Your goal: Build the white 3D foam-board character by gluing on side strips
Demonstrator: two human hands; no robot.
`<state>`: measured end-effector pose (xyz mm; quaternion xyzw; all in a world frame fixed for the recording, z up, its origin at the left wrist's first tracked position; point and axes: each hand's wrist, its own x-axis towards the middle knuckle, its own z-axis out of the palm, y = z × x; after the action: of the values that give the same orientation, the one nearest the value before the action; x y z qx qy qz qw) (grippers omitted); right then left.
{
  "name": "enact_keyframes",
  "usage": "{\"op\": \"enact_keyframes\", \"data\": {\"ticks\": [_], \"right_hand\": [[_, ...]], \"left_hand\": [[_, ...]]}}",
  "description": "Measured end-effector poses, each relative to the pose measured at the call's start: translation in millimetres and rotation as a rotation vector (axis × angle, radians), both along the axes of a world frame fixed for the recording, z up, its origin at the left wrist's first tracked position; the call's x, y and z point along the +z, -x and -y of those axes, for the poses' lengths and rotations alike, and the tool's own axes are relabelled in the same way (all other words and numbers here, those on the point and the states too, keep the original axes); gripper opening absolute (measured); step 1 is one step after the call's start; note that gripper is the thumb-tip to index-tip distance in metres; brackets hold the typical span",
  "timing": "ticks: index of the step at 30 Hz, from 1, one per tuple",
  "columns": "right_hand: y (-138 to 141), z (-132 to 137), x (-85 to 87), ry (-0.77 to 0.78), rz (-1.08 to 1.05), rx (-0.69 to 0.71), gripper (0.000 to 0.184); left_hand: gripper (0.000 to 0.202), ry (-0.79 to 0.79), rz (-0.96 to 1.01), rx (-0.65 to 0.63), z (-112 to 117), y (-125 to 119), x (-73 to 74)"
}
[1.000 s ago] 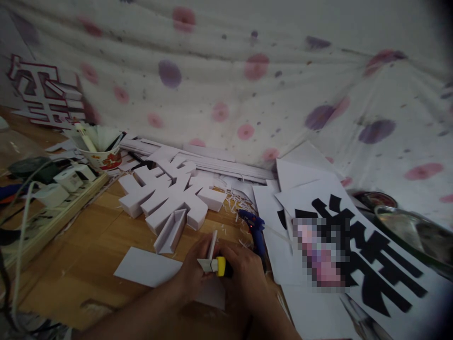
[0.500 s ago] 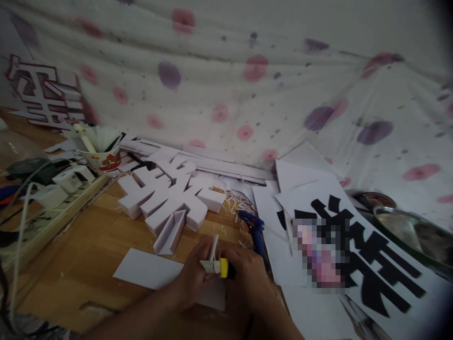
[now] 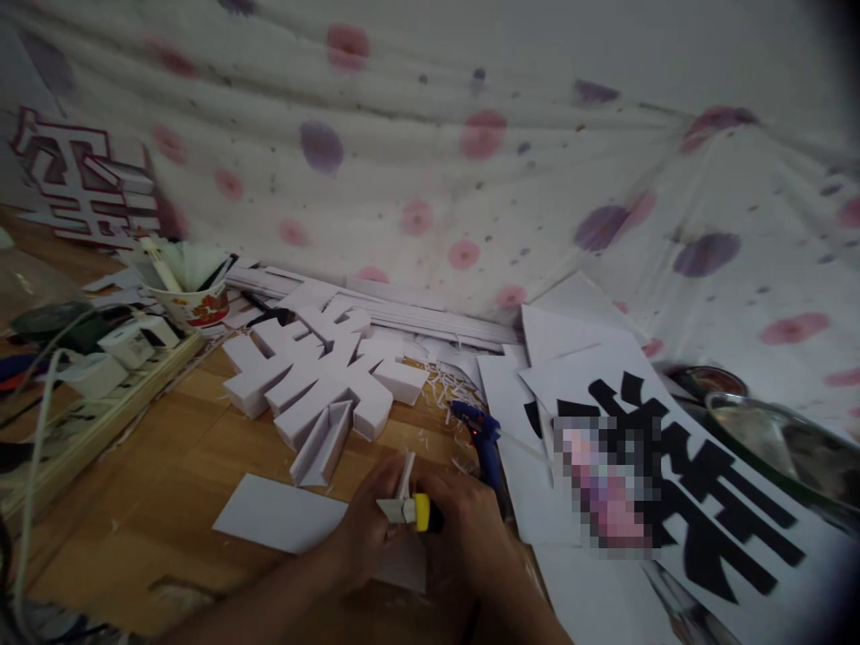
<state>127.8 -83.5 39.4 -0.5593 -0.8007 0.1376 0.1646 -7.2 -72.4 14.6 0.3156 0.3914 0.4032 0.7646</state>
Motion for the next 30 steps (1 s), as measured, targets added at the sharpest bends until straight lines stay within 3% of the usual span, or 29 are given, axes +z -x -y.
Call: {"op": "enact_keyframes", "data": {"ticks": [5, 9, 15, 20, 26, 30], "right_hand": [[-2, -5, -3.1, -0.008, 0.12, -0.135, 0.024], [-7, -8, -9.3, -0.045, 0.171, -0.167, 0.017], [-7, -7, -9.2, -0.068, 0.127, -0.212, 0.013], [-7, -5, -8.2, -0.066, 0.108, -0.235, 0.02], [-9, -5, -8.6, -0.039, 0.095, -0.459, 0.019], [-1, -7, -8.6, -0.019, 0.064, -0.458, 0.017]], "left_hand": [[0.029, -0.081, 0.04, -0.05, -1, -1, 4.5], [0.035, -0.065, 0.042, -0.058, 1, -1, 8.0], [0.038, -0.125, 0.046, -0.099, 6, 4, -0.2], [0.042, -0.084, 0.101, -0.117, 6, 5, -2.0], [0.051, -0.124, 0.064, -0.212, 7, 7, -1.3], [0.045, -0.241, -0.06, -0.035, -1, 9, -3.9]]}}
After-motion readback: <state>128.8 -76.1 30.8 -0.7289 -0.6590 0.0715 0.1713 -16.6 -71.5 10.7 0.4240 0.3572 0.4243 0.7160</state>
